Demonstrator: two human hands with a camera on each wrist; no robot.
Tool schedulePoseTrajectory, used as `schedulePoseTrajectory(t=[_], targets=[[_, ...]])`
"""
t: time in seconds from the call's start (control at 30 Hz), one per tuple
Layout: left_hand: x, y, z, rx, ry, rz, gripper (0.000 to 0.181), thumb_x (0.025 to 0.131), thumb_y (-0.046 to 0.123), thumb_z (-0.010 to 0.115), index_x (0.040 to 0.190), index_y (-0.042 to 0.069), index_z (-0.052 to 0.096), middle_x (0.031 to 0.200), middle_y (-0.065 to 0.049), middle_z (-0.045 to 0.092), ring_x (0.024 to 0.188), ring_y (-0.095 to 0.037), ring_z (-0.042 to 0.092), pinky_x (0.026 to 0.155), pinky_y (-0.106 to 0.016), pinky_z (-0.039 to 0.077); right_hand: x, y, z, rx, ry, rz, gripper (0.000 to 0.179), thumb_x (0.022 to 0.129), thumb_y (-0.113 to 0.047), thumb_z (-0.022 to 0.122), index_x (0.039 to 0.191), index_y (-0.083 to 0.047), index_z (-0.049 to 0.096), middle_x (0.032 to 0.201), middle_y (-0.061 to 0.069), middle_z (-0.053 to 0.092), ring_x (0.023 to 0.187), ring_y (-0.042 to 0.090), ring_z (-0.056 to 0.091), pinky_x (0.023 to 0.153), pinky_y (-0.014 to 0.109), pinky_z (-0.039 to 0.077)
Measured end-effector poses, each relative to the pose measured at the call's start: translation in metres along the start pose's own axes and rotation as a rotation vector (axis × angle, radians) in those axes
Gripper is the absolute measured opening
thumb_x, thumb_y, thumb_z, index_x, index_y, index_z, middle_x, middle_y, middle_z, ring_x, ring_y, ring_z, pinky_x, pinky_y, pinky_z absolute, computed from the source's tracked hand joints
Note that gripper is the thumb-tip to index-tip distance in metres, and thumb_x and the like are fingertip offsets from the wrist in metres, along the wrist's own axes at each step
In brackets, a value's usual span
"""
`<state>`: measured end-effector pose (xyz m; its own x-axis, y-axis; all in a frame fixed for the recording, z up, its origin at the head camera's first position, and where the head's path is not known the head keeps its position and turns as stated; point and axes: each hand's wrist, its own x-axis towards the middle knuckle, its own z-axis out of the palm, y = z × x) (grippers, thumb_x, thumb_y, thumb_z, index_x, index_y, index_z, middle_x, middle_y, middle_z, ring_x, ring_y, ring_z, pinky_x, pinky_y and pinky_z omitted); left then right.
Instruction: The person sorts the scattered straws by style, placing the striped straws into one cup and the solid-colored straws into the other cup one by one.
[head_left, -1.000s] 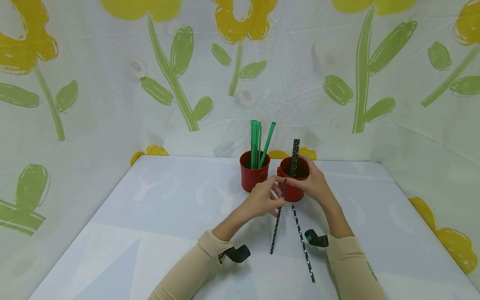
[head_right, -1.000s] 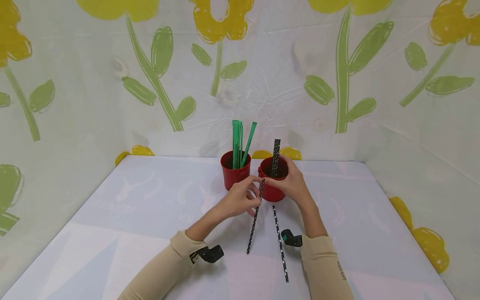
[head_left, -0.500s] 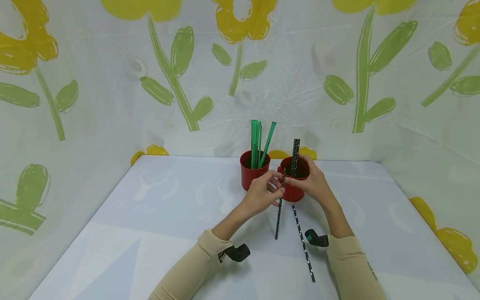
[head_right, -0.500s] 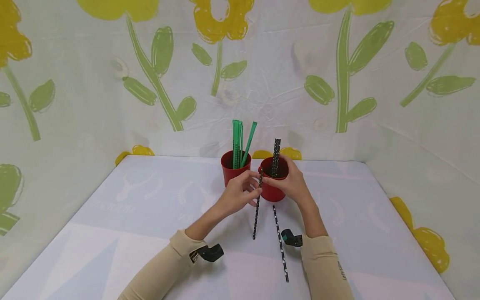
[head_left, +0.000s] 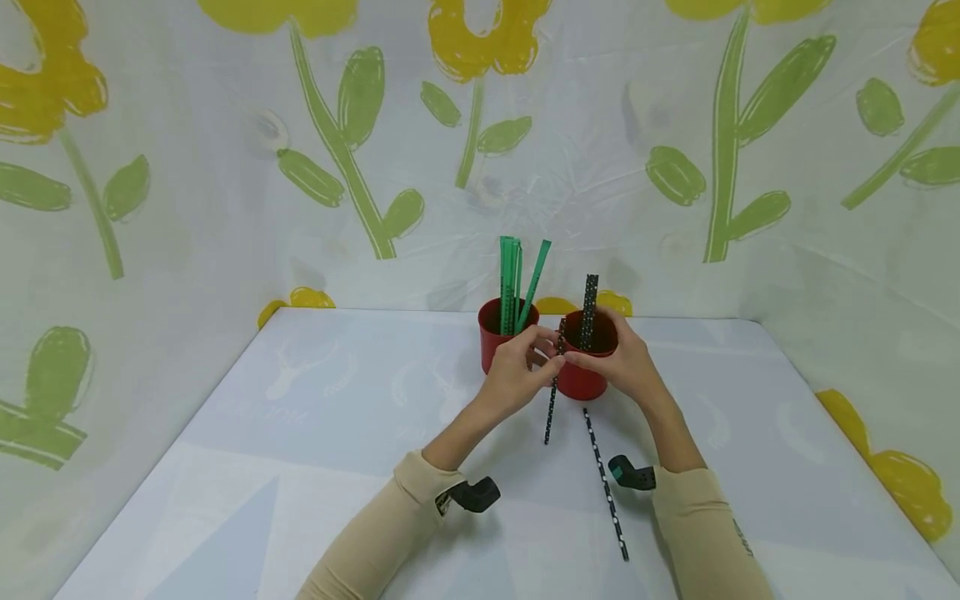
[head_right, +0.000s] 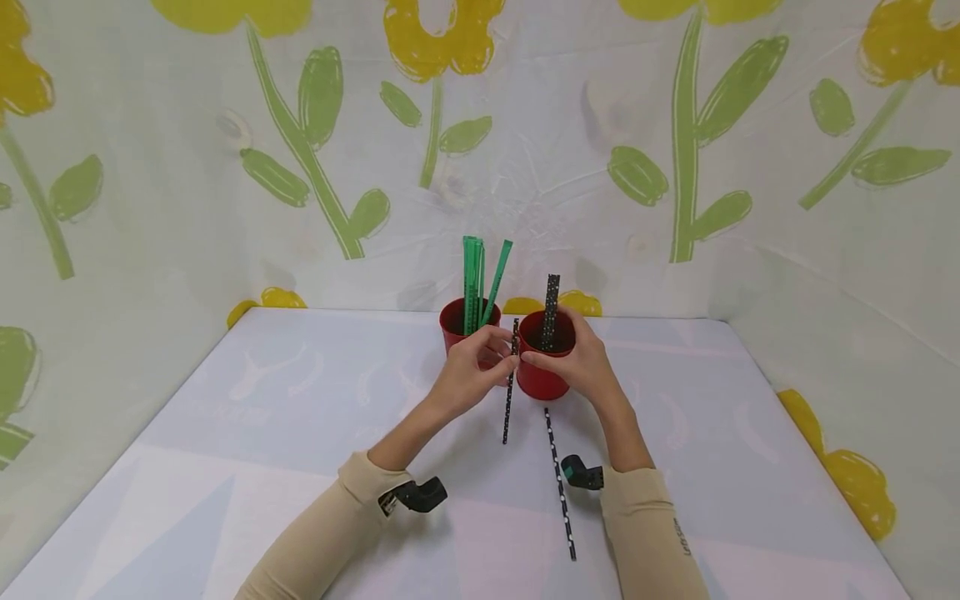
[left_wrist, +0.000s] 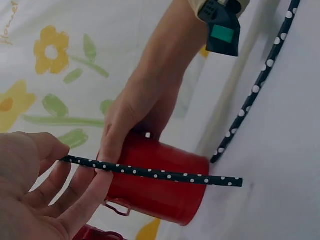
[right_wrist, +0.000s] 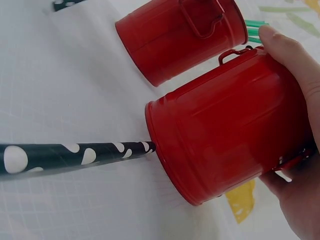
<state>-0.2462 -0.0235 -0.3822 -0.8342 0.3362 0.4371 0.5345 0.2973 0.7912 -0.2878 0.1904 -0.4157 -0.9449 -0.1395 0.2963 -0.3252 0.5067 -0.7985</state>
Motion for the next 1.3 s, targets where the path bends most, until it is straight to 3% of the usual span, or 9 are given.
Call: schedulePoseTrajectory(t=[0.3, 0.77, 1.07, 1.3], targets=[[0.015, 0.008, -0.009, -0.054, 0.092, 0.001, 0.031, 0.095, 0.014, 0.064, 0.123, 0.006, 0.057, 0.100, -0.012, 0.066, 0.081, -0.020, 0.066, 0.065, -0.021, 0.059, 0.000, -0.001, 0.000, 0.023, -0.008, 0.017, 0.087, 0.078, -0.043, 0.081, 0.148, -0.023, 0.033, 0.144, 0.008, 0.048, 0.132, 0.030, 0.046, 0.099, 0.055, 0.051], [0.062, 0.055, -0.024, -0.117, 0.160, 0.124, 0.034, 0.096, 0.015, 0.062, 0.128, 0.007, 0.054, 0.106, -0.014, 0.065, 0.087, -0.024, 0.069, 0.067, -0.024, 0.060, 0.001, -0.002, -0.001, 0.020, -0.008, 0.032, 0.087, 0.078, -0.039, 0.082, 0.148, -0.024, 0.033, 0.143, 0.007, 0.048, 0.133, 0.029, 0.045, 0.101, 0.055, 0.049], [0.078, 0.047, -0.016, -0.049, 0.225, 0.146, 0.032, 0.097, 0.016, 0.062, 0.127, 0.007, 0.055, 0.107, -0.012, 0.067, 0.089, -0.021, 0.071, 0.069, -0.022, 0.060, 0.001, -0.003, 0.000, 0.018, -0.013, 0.068, 0.090, 0.075, -0.046, 0.082, 0.148, -0.027, 0.033, 0.145, 0.005, 0.048, 0.136, 0.030, 0.044, 0.100, 0.055, 0.049], [0.077, 0.037, -0.008, 0.029, 0.203, 0.101, 0.032, 0.097, 0.017, 0.061, 0.127, 0.008, 0.055, 0.108, -0.011, 0.068, 0.093, -0.021, 0.070, 0.073, -0.021, 0.059, 0.000, -0.003, -0.001, 0.018, -0.012, 0.061, 0.088, 0.076, -0.043, 0.082, 0.148, -0.027, 0.033, 0.145, 0.005, 0.048, 0.136, 0.030, 0.044, 0.100, 0.056, 0.050]])
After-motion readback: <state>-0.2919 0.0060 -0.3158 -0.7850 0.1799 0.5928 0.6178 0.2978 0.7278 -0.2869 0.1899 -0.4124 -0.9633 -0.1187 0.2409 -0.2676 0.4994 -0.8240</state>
